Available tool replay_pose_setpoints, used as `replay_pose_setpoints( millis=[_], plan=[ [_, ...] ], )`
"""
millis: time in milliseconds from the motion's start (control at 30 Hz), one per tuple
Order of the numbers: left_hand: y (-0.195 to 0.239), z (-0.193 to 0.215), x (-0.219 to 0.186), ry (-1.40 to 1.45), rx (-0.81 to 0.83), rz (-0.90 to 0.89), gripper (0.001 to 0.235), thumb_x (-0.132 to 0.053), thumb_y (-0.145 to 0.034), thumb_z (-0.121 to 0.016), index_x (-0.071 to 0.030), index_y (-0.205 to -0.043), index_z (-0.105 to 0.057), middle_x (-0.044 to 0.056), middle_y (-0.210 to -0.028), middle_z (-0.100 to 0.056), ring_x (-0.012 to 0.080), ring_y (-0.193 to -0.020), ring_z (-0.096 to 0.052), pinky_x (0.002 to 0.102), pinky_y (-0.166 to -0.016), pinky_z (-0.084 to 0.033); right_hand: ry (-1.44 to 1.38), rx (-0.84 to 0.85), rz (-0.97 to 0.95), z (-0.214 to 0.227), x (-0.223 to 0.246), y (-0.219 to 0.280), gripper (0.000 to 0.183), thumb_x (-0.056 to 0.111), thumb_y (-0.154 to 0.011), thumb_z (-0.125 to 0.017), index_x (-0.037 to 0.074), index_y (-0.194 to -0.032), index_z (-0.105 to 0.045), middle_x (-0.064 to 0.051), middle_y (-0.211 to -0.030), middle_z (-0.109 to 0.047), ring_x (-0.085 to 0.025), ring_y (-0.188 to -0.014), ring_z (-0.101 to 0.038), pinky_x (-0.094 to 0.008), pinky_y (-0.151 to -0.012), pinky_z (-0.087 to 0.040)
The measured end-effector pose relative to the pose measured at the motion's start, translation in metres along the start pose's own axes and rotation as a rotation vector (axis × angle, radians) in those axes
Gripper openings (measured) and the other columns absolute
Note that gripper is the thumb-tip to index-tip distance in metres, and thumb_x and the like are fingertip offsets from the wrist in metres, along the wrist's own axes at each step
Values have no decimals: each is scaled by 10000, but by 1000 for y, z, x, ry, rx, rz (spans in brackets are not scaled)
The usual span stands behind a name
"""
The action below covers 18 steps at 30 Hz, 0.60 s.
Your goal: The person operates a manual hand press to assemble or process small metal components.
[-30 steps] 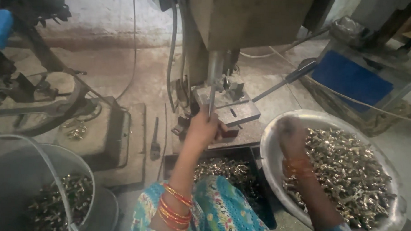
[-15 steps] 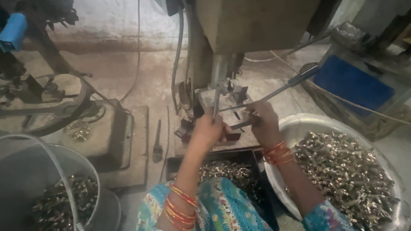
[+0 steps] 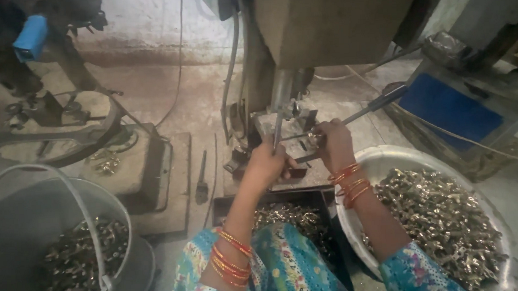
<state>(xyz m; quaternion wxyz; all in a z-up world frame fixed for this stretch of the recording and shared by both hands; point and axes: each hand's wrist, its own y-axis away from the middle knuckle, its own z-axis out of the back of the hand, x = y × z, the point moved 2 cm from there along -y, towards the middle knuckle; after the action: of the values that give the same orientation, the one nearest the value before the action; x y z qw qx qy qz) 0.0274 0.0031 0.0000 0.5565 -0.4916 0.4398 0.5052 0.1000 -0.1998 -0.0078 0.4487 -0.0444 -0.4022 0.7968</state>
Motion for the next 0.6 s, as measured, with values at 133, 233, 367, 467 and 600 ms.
replay_pose_setpoints(
  millis=[133,233,367,467,600],
  plan=[
    [-2,16,0,-32,85,26,277,-195,-1017,-468,-9,-1220,-500,95,-759,-771,160,-492,-679,318,-445,-541,5,-45,-58,3,4,-1,211,-30,-705,-724,71,-889,-739,-187,-855,-685,-402,-814,-676,-463,-726,-548],
    [-2,25,-11,-25,105,18,288,-182,-1019,-462,-17,-1253,-499,110,-735,-756,164,-477,-659,318,-424,-507,-179,-121,-67,12,31,-3,225,-64,-744,-687,67,-924,-723,-164,-864,-702,-372,-819,-715,-444,-716,-565],
    [1,27,-14,18,123,41,294,-184,-1031,-459,-22,-1276,-471,108,-742,-746,159,-475,-641,309,-417,-499,-356,-253,-67,13,72,-8,190,-90,-846,-628,41,-981,-654,-149,-929,-671,-334,-823,-711,-422,-720,-561],
    [0,27,-14,-3,121,62,302,-194,-1042,-458,16,-1256,-489,105,-752,-755,164,-471,-650,313,-419,-505,-270,-318,87,7,78,-23,299,-130,-785,-535,26,-1005,-662,-170,-1026,-639,-382,-963,-626,-465,-806,-506],
    [-23,-14,46,97,91,129,316,-169,-1007,-423,-24,-1287,-449,95,-747,-745,167,-473,-650,332,-422,-514,-176,-392,121,-10,65,-31,122,-25,-872,-685,26,-980,-658,-169,-991,-590,-393,-990,-562,-497,-849,-456]
  ],
)
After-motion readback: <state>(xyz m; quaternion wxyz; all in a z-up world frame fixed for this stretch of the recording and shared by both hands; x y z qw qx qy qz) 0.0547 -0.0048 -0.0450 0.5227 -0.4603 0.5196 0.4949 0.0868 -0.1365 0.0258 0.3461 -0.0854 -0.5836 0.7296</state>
